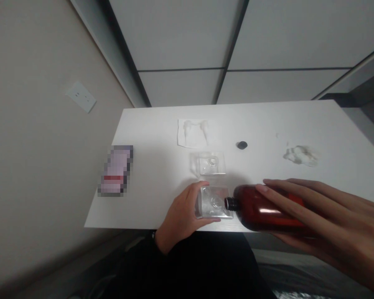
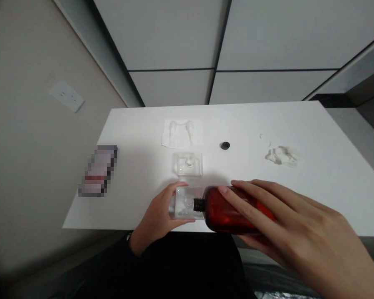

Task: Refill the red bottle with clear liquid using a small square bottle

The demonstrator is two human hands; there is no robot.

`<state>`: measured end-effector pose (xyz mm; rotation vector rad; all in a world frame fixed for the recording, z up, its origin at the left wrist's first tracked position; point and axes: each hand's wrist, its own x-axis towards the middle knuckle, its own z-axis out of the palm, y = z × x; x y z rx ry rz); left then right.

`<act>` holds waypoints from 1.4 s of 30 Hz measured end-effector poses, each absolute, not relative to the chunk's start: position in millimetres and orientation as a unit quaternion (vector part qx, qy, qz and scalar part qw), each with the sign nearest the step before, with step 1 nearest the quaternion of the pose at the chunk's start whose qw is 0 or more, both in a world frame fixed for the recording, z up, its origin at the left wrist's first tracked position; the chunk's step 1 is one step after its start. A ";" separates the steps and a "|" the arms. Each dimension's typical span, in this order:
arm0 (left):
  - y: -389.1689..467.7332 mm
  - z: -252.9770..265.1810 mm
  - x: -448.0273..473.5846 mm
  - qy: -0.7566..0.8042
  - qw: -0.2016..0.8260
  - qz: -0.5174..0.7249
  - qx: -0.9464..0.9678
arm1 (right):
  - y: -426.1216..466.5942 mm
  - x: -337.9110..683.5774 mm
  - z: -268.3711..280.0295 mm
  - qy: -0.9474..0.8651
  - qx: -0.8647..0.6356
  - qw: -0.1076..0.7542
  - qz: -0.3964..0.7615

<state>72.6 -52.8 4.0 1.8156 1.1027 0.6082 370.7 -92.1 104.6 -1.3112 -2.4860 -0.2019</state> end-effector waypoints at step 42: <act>40.1 31.0 36.3 0.474 0.272 0.221 0.807 | -108.4 366.1 -45.8 -0.546 -0.579 0.565 0.221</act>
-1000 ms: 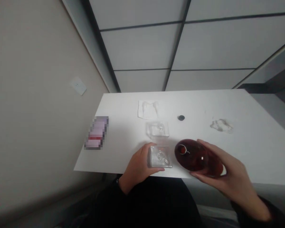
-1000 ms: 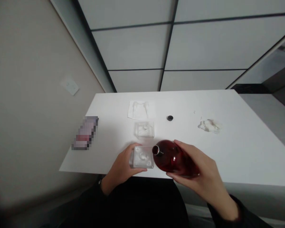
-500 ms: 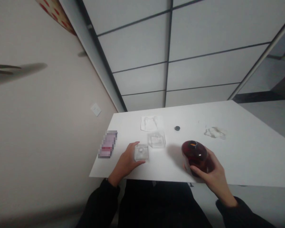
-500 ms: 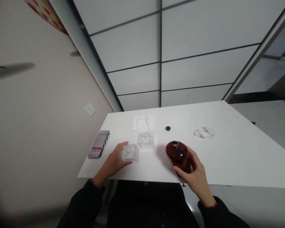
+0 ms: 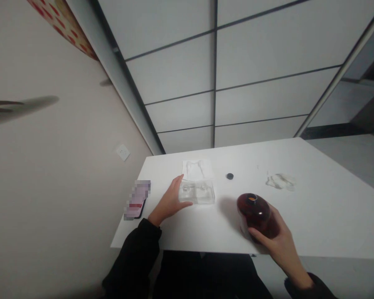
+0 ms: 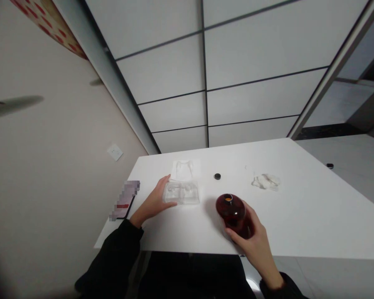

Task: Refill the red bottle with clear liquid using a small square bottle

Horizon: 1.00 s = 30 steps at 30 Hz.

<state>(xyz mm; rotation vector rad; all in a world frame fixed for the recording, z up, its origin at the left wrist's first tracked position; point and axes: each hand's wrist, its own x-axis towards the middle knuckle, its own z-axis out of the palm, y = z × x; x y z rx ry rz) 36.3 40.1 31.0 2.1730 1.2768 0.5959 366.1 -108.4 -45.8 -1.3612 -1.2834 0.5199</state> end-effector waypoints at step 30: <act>-19.2 32.4 64.7 0.423 0.318 0.233 0.816 | -88.8 378.0 34.1 -0.794 -0.514 0.324 -0.023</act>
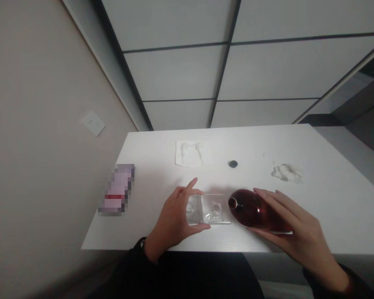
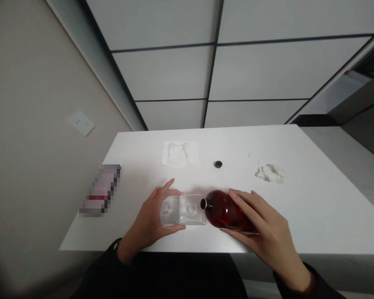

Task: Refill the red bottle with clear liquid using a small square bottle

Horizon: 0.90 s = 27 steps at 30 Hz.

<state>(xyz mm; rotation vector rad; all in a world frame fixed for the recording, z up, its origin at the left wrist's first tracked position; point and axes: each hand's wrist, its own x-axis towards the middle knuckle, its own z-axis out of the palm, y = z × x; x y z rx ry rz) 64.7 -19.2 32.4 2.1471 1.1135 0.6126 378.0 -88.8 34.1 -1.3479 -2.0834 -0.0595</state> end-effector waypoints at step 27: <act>-17.8 33.4 65.4 0.420 0.310 0.216 0.825 | -74.2 384.8 75.4 -0.869 -0.450 0.180 -0.099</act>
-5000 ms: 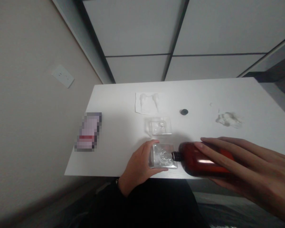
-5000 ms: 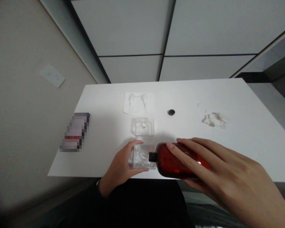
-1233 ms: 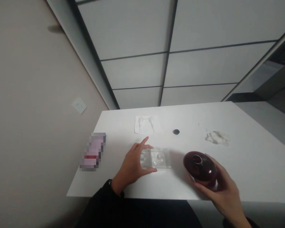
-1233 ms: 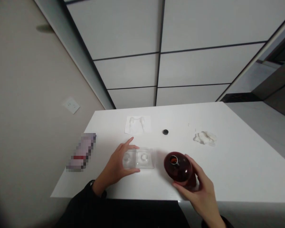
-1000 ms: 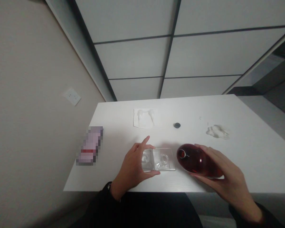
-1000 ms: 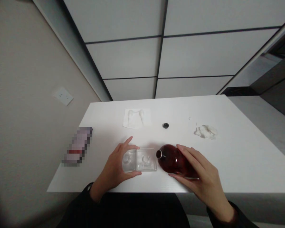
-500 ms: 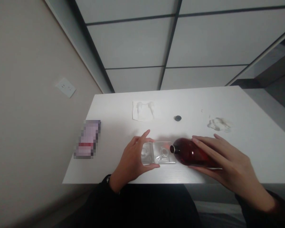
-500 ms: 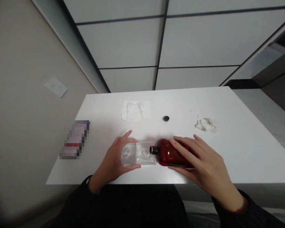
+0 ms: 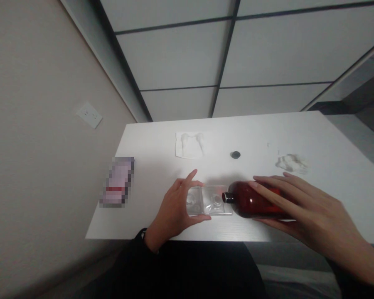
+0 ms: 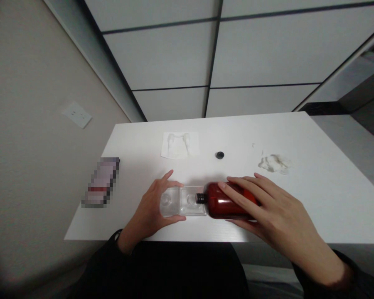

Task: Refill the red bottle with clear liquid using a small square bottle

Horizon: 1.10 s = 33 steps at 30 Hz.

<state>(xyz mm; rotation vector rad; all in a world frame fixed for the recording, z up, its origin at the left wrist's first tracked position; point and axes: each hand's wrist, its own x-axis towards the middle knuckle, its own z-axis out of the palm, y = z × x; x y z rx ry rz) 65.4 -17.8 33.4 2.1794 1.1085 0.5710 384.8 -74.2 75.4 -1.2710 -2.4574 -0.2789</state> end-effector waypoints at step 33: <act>-18.8 21.1 63.5 0.392 0.269 0.267 0.838 | -67.0 383.4 91.0 -0.893 -0.402 0.122 -0.165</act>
